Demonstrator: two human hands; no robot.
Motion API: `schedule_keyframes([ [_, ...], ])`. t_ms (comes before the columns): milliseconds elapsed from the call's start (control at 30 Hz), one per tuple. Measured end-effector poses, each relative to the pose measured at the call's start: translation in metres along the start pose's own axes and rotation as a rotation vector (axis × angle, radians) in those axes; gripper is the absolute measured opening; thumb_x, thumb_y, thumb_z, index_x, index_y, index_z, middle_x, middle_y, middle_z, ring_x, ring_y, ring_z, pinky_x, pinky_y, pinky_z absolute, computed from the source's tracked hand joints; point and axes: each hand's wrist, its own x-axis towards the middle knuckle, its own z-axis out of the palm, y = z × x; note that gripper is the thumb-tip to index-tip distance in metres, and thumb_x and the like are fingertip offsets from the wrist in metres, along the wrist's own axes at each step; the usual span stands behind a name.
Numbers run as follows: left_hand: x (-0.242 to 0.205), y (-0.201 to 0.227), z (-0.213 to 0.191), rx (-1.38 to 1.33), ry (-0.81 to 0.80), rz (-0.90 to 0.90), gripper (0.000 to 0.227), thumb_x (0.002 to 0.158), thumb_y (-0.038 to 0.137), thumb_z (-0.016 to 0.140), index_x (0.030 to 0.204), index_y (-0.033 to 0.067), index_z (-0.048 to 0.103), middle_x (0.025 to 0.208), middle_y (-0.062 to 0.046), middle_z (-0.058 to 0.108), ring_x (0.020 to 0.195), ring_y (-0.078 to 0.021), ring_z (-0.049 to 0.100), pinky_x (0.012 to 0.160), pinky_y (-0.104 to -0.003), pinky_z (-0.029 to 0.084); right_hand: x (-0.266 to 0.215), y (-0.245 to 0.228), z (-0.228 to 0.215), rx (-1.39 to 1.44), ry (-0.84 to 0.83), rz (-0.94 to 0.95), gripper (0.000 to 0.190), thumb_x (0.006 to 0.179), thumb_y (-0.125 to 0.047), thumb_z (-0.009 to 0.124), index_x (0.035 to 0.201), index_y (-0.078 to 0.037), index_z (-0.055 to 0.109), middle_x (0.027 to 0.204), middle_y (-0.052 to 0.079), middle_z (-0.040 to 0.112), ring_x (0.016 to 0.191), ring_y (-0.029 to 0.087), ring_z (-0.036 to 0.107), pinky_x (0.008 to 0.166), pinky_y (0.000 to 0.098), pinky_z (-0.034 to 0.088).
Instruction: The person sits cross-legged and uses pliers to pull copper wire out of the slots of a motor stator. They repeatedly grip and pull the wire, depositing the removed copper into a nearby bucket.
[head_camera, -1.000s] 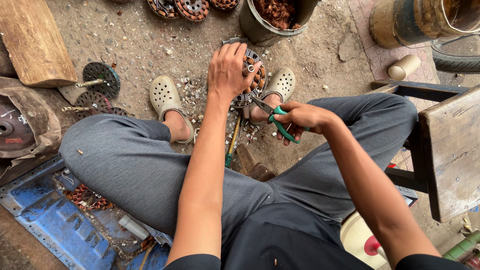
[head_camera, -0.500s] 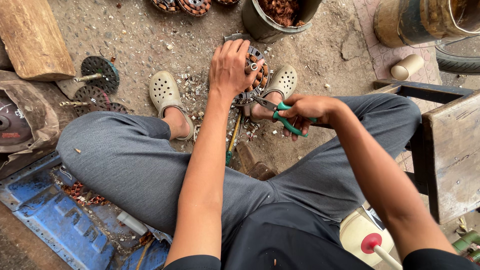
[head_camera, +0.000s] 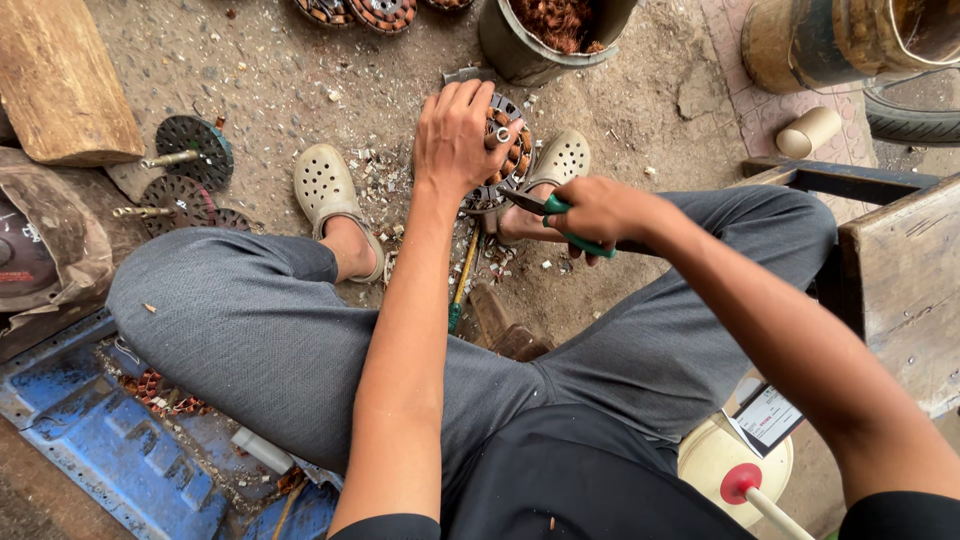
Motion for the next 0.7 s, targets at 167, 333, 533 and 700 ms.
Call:
schedule_keyframes([
  [167, -0.002, 0.000, 0.003, 0.005, 0.003, -0.011, 0.062, 0.092, 0.050, 0.075, 0.120, -0.0050, 0.068, 0.119, -0.017, 0.070, 0.109, -0.0300, 0.065, 0.093, -0.044, 0.052, -0.016, 0.011, 0.030, 0.099, 0.043, -0.251, 0.067, 0.095, -0.028, 0.061, 0.154, -0.017, 0.032, 0.098, 0.026, 0.067, 0.083, 0.034, 0.072, 0.072, 0.0432, 0.060],
  [333, -0.001, 0.001, -0.001, 0.004, 0.013, 0.012, 0.061, 0.095, 0.049, 0.073, 0.121, -0.0056, 0.067, 0.118, -0.018, 0.069, 0.108, -0.0310, 0.066, 0.092, -0.044, 0.053, -0.027, -0.004, 0.049, -0.259, 0.414, -0.448, 0.075, 0.095, -0.034, 0.066, 0.159, -0.023, 0.028, 0.117, 0.031, 0.062, 0.107, 0.047, 0.064, 0.089, 0.0561, 0.051],
  [533, -0.001, 0.001, -0.001, 0.002, -0.004, 0.001, 0.054, 0.100, 0.045, 0.070, 0.120, -0.0052, 0.067, 0.116, -0.018, 0.069, 0.105, -0.0323, 0.066, 0.090, -0.043, 0.056, -0.033, -0.041, 0.086, -0.369, 0.527, -0.106, 0.077, 0.087, -0.020, 0.057, 0.160, -0.029, 0.031, 0.114, 0.032, 0.057, 0.085, 0.046, 0.068, 0.077, 0.0540, 0.057],
  [700, 0.000, 0.002, -0.001, -0.007, -0.150, -0.061, 0.050, 0.103, 0.042, 0.067, 0.119, -0.0050, 0.067, 0.112, -0.019, 0.069, 0.105, -0.0335, 0.065, 0.090, -0.045, 0.055, -0.024, -0.028, 0.123, -0.221, 0.675, -0.162, 0.085, 0.084, -0.011, 0.057, 0.162, -0.029, 0.028, 0.099, 0.026, 0.052, 0.071, 0.044, 0.065, 0.062, 0.0562, 0.055],
])
